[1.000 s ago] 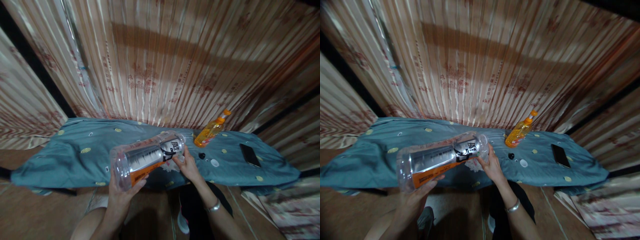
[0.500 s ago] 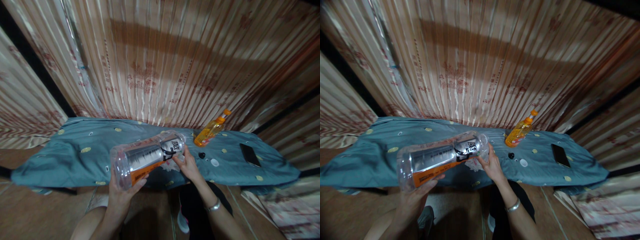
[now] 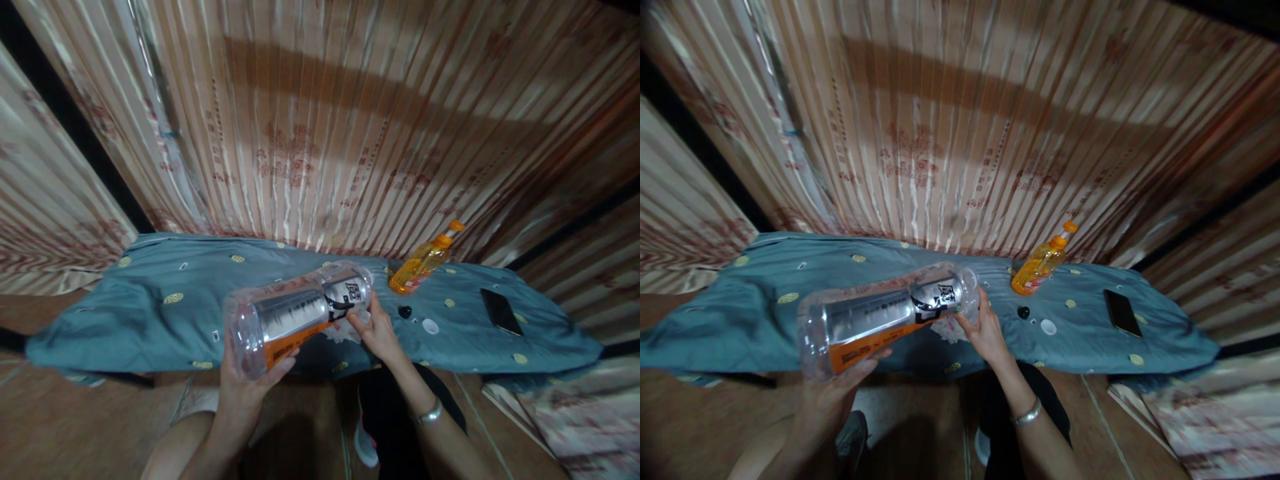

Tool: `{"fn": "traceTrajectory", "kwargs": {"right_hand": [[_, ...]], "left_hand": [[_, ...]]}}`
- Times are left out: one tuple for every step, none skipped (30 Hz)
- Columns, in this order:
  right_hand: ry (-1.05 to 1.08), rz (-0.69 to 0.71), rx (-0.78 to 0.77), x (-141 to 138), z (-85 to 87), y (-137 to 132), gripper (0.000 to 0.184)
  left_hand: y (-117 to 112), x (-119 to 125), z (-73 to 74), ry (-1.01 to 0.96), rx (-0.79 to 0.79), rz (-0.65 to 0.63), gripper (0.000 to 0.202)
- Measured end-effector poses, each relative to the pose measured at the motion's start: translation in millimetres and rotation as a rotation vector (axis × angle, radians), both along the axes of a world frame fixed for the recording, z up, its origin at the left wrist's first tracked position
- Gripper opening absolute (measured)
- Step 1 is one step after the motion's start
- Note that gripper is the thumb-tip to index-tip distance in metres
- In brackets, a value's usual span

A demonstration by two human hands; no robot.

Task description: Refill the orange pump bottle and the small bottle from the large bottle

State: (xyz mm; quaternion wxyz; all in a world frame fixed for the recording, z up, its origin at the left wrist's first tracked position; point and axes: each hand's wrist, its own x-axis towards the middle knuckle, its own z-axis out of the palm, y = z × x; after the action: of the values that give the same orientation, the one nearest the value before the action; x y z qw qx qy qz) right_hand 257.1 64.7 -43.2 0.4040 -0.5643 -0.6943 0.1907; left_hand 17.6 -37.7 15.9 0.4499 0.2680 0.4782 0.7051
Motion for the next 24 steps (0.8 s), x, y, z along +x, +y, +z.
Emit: {"fn": "traceTrajectory", "kwargs": {"right_hand": [[-0.001,-0.003,0.004,0.0,0.0,0.1,0.064],[-0.002,-0.006,0.007,0.0,-0.1,0.1,0.063],[-0.002,-0.009,0.010,0.0,-0.2,0.1,0.063],[-0.001,-0.010,0.010,0.0,-0.3,0.1,0.063],[0.001,-0.011,0.008,-0.1,-0.5,0.0,0.063],[0.003,-0.010,0.003,-0.1,-0.7,-0.1,0.064],[0.006,-0.009,-0.003,-0.2,-0.8,-0.2,0.065],[0.010,-0.009,-0.008,-0.3,-0.8,-0.3,0.066],[0.013,-0.010,-0.011,-0.5,-0.6,-0.3,0.066],[0.014,-0.012,-0.011,-0.6,-0.3,-0.3,0.066],[0.015,-0.014,-0.010,-0.8,0.1,-0.3,0.065],[0.015,-0.014,-0.011,-1.1,0.7,-0.3,0.065],[0.015,-0.012,-0.014,-1.3,1.4,-0.3,0.064],[0.016,-0.010,-0.019,-1.5,2.1,-0.4,0.064],[0.019,-0.008,-0.027,-1.8,2.7,-0.6,0.065],[0.025,-0.005,-0.037,-2.0,3.2,-0.8,0.065],[0.031,-0.003,-0.047,-2.1,3.5,-1.1,0.066],[0.035,-0.004,-0.052,-2.2,3.7,-1.4,0.066],[0.037,-0.005,-0.051,-2.3,3.6,-1.6,0.066],[0.037,-0.006,-0.047,-2.3,3.4,-1.8,0.066],[0.035,-0.006,-0.041,-2.2,3.0,-1.9,0.065],[0.033,-0.005,-0.034,-2.1,2.6,-1.9,0.065],[0.030,-0.006,-0.029,-1.9,2.1,-1.8,0.065],[0.029,-0.006,-0.025,-1.8,1.7,-1.6,0.064]], "left_hand": [[0.2,0.2,0.2,0.002,0.000,-0.005,0.115],[0.4,0.3,0.2,0.006,-0.004,-0.016,0.113],[0.6,0.3,0.1,0.012,-0.013,-0.033,0.111],[0.7,0.3,-0.4,0.019,-0.022,-0.038,0.110],[0.8,0.2,-1.1,0.022,-0.029,-0.036,0.110],[0.8,0.1,-2.0,0.021,-0.030,-0.031,0.111],[0.8,0.0,-3.0,0.017,-0.026,-0.025,0.113],[0.8,-0.1,-4.0,0.013,-0.022,-0.017,0.115],[0.8,-0.3,-4.7,0.010,-0.019,-0.013,0.117],[0.7,-0.5,-5.1,0.007,-0.017,-0.011,0.119],[0.7,-0.8,-5.2,0.009,-0.016,-0.014,0.119],[0.7,-1.1,-4.9,0.015,-0.019,-0.019,0.117],[0.8,-1.4,-4.3,0.020,-0.025,-0.028,0.115],[0.9,-1.6,-3.5,0.024,-0.032,-0.039,0.113],[1.0,-1.6,-2.6,0.028,-0.039,-0.047,0.110],[1.0,-1.4,-1.6,0.032,-0.046,-0.052,0.107],[1.1,-1.0,-0.8,0.034,-0.052,-0.052,0.105],[1.1,-0.4,0.0,0.033,-0.054,-0.047,0.103],[1.0,0.2,0.6,0.032,-0.054,-0.038,0.102],[0.9,0.9,0.9,0.030,-0.054,-0.029,0.102],[0.7,1.4,0.9,0.024,-0.054,-0.023,0.102],[0.6,1.7,0.4,0.017,-0.051,-0.017,0.102],[0.4,1.7,-0.5,0.013,-0.047,-0.013,0.103],[0.2,1.2,-1.9,0.017,-0.042,-0.013,0.104]]}}
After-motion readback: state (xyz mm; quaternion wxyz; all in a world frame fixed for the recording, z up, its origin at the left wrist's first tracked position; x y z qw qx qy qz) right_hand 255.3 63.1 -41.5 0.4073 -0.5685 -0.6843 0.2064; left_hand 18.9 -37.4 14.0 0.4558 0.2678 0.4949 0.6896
